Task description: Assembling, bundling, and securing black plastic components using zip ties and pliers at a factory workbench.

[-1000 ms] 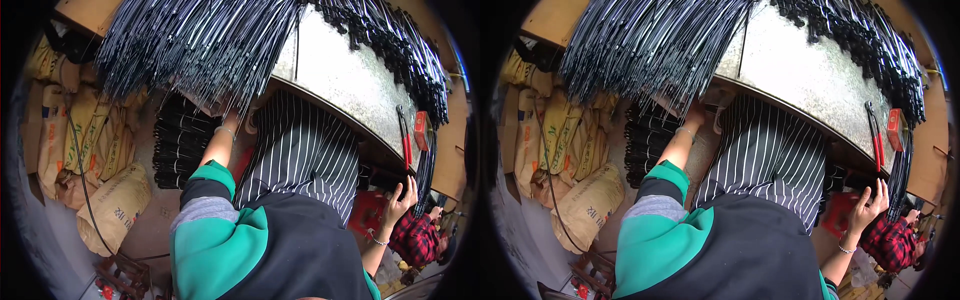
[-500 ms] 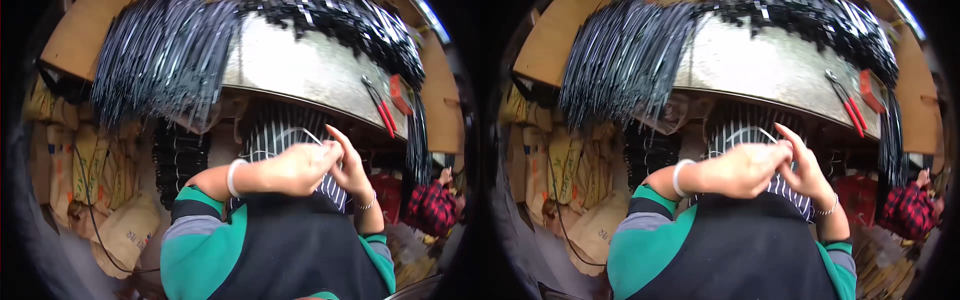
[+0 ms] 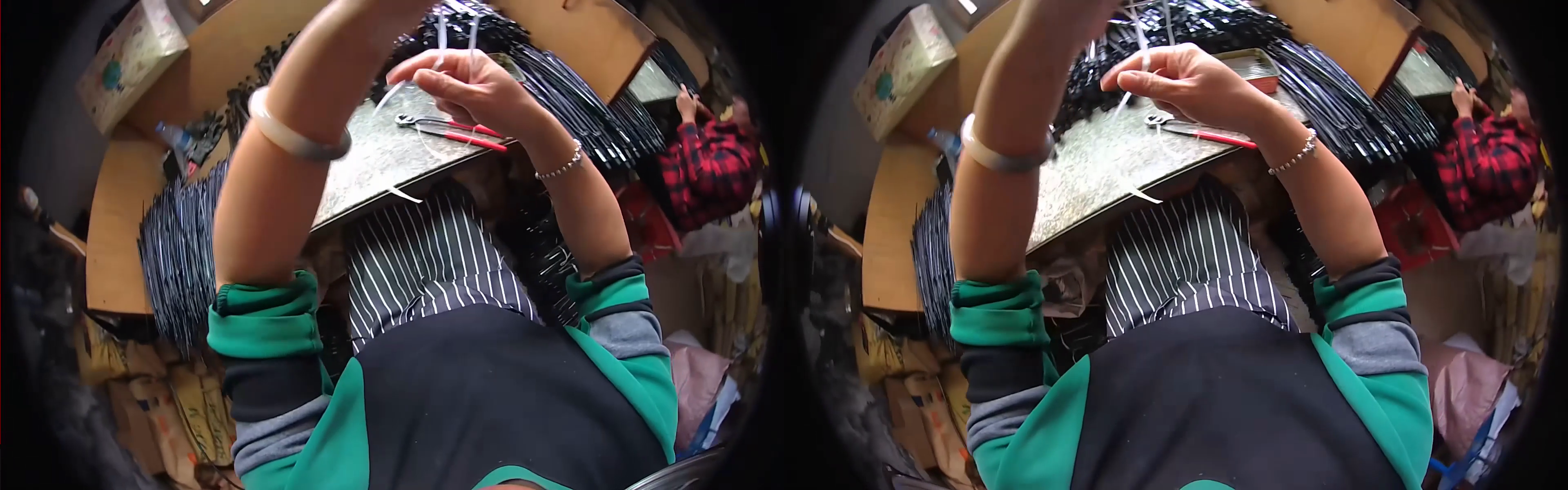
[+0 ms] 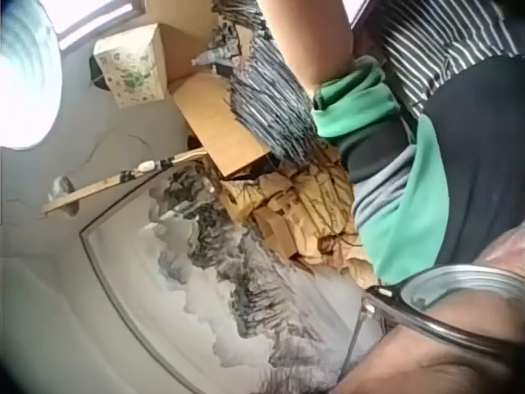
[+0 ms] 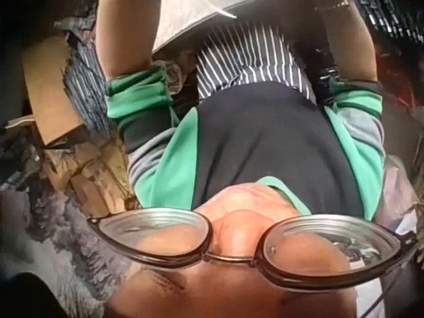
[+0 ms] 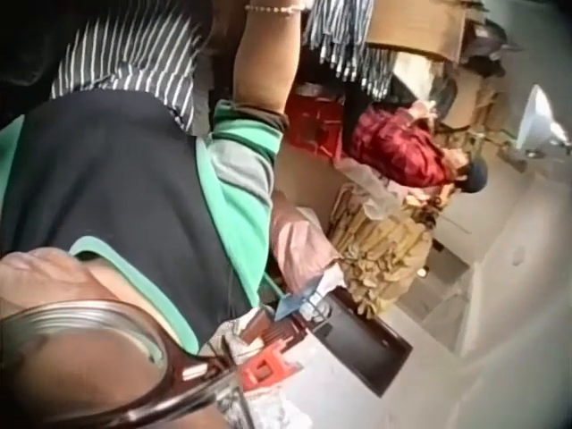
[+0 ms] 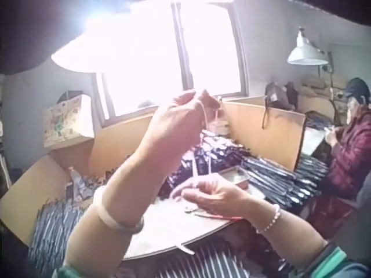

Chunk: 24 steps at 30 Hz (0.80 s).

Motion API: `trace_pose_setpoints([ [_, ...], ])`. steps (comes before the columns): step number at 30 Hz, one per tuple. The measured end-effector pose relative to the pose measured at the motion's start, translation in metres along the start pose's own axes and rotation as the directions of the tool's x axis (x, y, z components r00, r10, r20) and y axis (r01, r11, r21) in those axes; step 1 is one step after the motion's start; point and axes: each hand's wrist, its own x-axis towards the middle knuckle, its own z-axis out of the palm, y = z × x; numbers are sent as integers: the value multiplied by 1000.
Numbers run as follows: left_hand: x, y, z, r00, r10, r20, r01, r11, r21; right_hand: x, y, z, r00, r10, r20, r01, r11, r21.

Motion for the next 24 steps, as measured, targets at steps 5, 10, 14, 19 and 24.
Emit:
trace_pose_setpoints([
  [5, 35, -1, 15, 999, 45, -28, -51, 966, -252, -15, 18, -31, 1000, -2, -7, 2, 1000, -28],
  [10, 67, -32, 34, 947, 100, 305, 141, 724, -675, -50, 40, -54, 989, 122, -86, -124, 992, -23],
  [14, 69, -14, 30, 989, 108, 104, -44, 870, -491, -108, 107, -28, 953, 252, -167, -264, 963, -55],
  [19, 57, -26, 84, 983, 182, 24, -171, 955, -244, -239, 180, -5, 819, 532, -216, -493, 458, -740],
  [24, -23, -39, 152, 852, 419, 314, -421, 905, -63, -182, 68, 0, 931, 139, 339, -326, 736, 594],
])
